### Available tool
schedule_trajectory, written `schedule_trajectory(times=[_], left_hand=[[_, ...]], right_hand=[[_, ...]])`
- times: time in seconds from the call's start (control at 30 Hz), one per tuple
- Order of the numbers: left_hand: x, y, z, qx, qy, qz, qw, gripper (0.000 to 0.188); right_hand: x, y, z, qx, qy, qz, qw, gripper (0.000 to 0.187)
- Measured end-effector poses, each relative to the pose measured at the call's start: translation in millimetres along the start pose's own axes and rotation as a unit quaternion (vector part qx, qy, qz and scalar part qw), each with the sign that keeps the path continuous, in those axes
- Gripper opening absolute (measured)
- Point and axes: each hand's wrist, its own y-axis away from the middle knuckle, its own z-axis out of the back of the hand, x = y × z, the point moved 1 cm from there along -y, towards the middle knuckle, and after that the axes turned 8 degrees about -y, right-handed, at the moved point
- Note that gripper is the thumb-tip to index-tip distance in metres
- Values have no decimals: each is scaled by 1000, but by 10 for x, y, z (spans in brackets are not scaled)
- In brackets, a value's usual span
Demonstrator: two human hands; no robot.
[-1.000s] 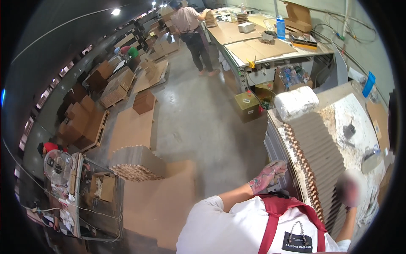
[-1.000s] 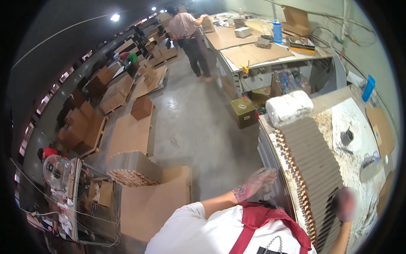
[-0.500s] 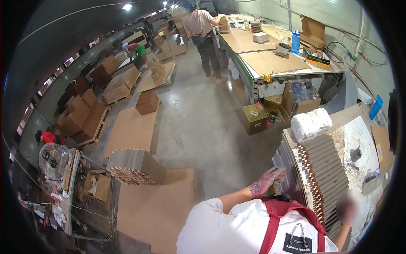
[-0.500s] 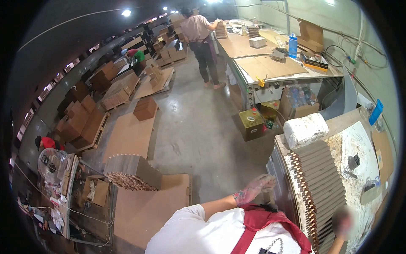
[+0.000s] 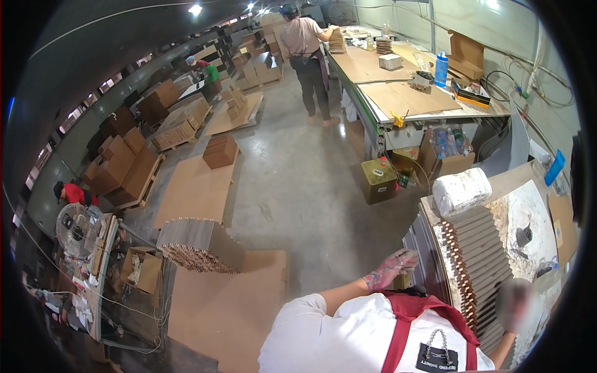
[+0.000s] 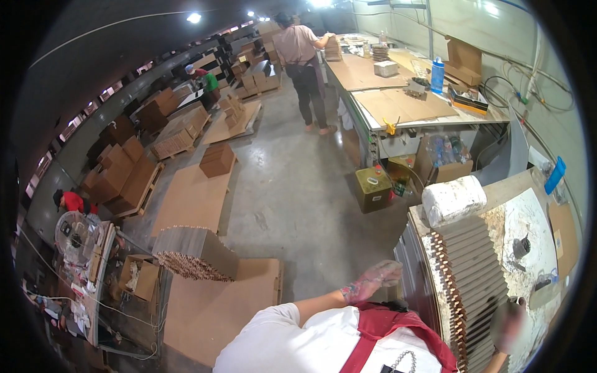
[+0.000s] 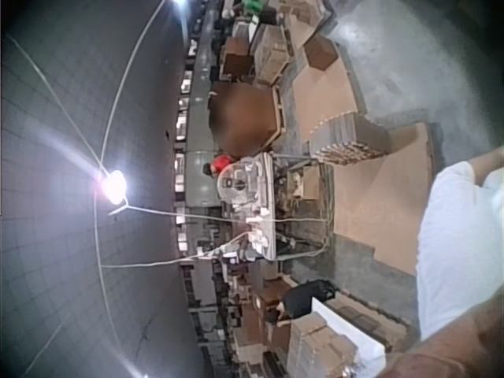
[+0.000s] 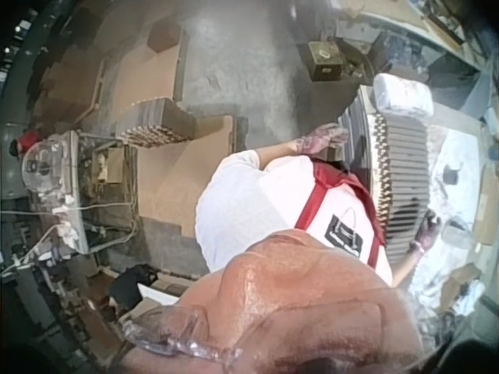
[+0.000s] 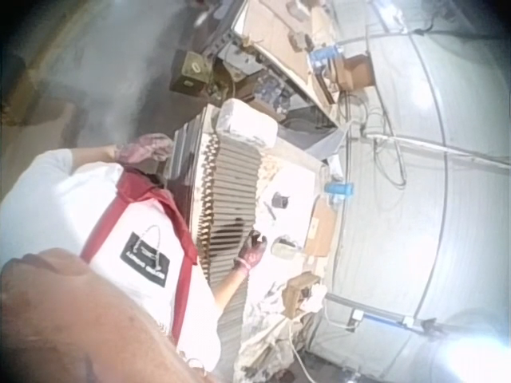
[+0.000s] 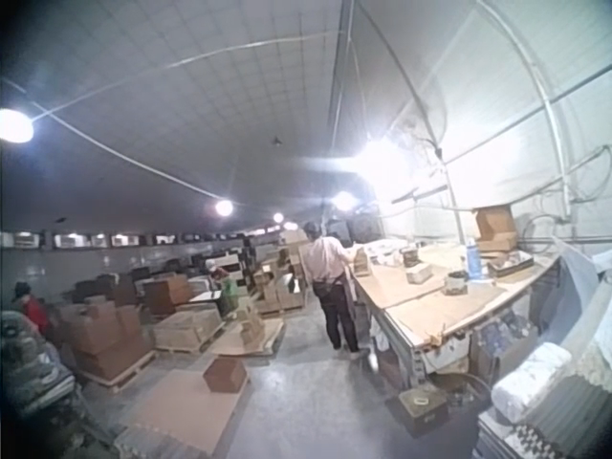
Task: The person applies adhesive by hand to a long row of parallel wood slats on a workbench and then helps another worker position a large furniture panel onto the assembly.
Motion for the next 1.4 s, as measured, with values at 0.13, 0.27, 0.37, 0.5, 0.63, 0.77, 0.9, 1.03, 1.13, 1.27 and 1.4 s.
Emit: schedule_trajectory(times=[0.13,0.27,0.37,0.5,0.63,0.77,0.9,1.03,1.13,1.27,1.4], left_hand=[[0,92,-26,11,-9,-29,999,57],[-161,220,-245,-111,85,-18,990,21],[-165,293,-190,-81,136,-54,986,22],[96,300,121,-5,-47,-16,999,58],[180,278,158,-8,-27,-39,999,58],[79,359,-17,-106,51,-98,988,29],[267,275,155,-30,-6,-92,995,56],[587,94,317,-22,44,-33,998,44],[558,81,192,-28,71,-13,997,35],[465,85,129,-70,56,-7,996,36],[499,56,177,-71,20,-13,997,36]], right_hand=[[359,-82,-161,60,4,-31,998,44],[280,-48,-238,123,75,-25,989,53],[243,-9,-287,129,108,10,986,52],[201,15,-334,222,135,-52,964,54],[291,32,-318,188,198,-26,962,58],[848,-60,-394,157,9,-1,988,54],[1501,97,-721,173,4,40,984,42],[2285,383,-1101,227,-143,28,963,28],[2372,540,-1379,283,-132,66,948,24],[2327,679,-1608,355,-121,87,923,23],[2088,803,-1751,409,-115,50,904,27]])
